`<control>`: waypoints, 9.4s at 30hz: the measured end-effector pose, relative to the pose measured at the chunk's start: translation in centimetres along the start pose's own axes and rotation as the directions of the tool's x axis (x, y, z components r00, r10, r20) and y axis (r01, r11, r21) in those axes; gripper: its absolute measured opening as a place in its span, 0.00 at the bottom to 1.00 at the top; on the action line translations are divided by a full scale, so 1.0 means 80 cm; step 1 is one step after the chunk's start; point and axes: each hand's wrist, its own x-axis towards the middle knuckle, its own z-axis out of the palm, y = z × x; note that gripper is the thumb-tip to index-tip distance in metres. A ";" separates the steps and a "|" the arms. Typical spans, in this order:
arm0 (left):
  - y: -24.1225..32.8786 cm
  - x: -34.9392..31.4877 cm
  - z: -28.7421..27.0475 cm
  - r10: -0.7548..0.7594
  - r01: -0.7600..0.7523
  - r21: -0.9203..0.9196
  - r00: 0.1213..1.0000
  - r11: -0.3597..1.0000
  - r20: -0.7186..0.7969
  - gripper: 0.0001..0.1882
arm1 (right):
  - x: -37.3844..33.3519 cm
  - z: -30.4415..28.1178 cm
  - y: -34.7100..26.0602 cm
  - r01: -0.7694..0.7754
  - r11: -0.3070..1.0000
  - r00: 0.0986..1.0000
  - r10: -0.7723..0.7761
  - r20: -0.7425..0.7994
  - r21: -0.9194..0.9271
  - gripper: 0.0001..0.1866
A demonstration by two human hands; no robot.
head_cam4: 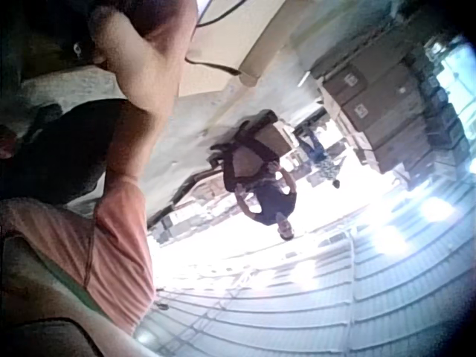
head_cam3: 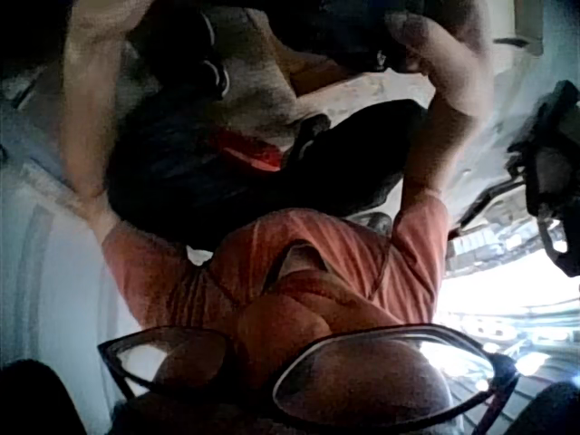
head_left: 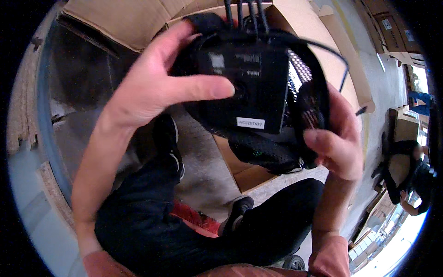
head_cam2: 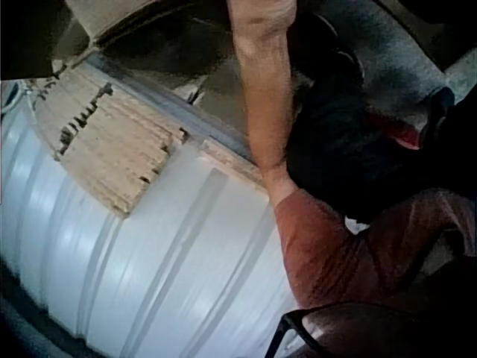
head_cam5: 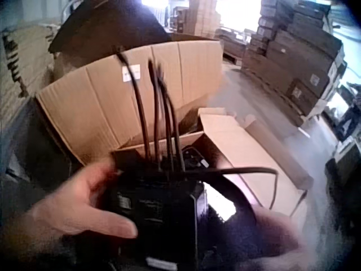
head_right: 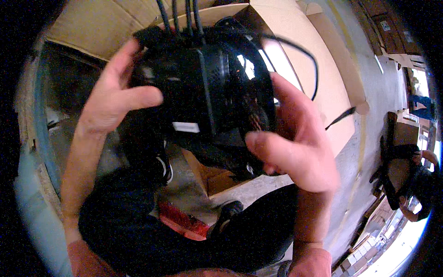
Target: The person removes a mesh headgear and a black electronic module from cardboard boxes, attaches a binder clip to the headgear, and places the items back into a box.
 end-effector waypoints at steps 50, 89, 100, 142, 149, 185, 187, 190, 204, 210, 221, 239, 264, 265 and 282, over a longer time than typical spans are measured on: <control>-0.044 0.106 0.024 0.562 -0.646 0.732 0.696 0.217 0.447 0.12 | 0.033 -0.032 0.080 0.364 0.422 0.907 -0.363 0.214 -0.830 0.10; -0.034 0.077 0.094 0.405 -0.630 0.720 0.763 0.291 0.504 0.12 | -0.014 -0.080 0.061 0.264 0.291 0.908 -0.396 0.135 -0.920 0.16; -0.038 0.055 0.115 0.411 -0.710 0.660 0.693 0.246 0.592 0.12 | 0.002 -0.061 0.103 0.364 0.256 0.837 -0.511 0.195 -0.895 0.11; 0.003 0.071 -0.018 -0.083 -0.070 0.634 0.974 0.770 0.210 0.10 | 0.060 0.012 0.059 0.307 0.346 0.916 -0.359 0.177 -0.887 0.19; -0.005 0.061 -0.042 -0.098 0.008 0.482 0.982 0.876 0.163 0.08 | 0.122 0.025 0.059 0.366 0.606 0.930 -0.236 0.281 -0.706 0.22; 0.024 -0.494 -0.004 -0.966 0.967 -0.096 0.221 0.235 -0.134 0.15 | 0.131 0.091 -0.006 -0.256 0.151 0.962 0.141 -0.235 -0.955 0.15; 0.063 -0.466 -0.016 -0.945 0.939 -0.152 0.283 0.308 -0.163 0.15 | 0.120 0.120 -0.042 -0.281 0.419 0.947 -0.023 -0.320 -0.863 0.16; 0.108 -0.429 -0.068 -0.723 0.860 -0.024 0.413 0.510 -0.554 0.11 | 0.134 0.199 -0.123 -0.185 0.945 0.875 0.034 -0.482 -0.269 0.15; 0.197 0.068 -0.318 -0.560 0.496 -0.323 0.460 0.806 -0.689 0.31 | 0.391 0.230 -0.377 -0.150 0.965 0.761 -0.026 -0.648 -0.215 0.56; 0.234 0.194 -0.234 -0.828 0.200 -0.803 0.134 0.561 -0.545 0.30 | 0.378 0.192 -0.272 -0.262 0.920 0.846 0.073 -0.528 -0.291 0.35; 0.150 0.138 -0.256 -0.714 0.200 -0.693 0.329 0.692 -0.618 0.32 | 0.399 0.227 -0.371 -0.274 0.805 0.853 -0.049 -0.520 -0.527 0.66; 0.206 -0.154 -0.299 -0.802 0.220 -0.898 0.562 0.382 -0.203 0.34 | 0.227 0.301 -0.362 -0.049 0.585 0.699 0.599 -0.390 0.810 0.46; 0.143 -0.097 0.037 -0.839 0.699 0.474 0.507 0.535 0.199 0.28 | -0.323 0.011 0.105 0.787 0.397 -0.042 0.799 -0.600 0.472 0.40; 0.119 -0.118 0.014 -0.829 0.684 0.511 0.548 0.520 0.110 0.26 | -0.317 0.005 0.153 0.812 0.371 -0.058 0.820 -0.570 0.451 0.40; 0.161 -0.121 -0.063 -0.898 0.859 0.344 0.431 0.380 -0.084 0.19 | -0.179 0.181 0.407 0.050 0.052 -0.180 0.983 -0.043 0.997 0.33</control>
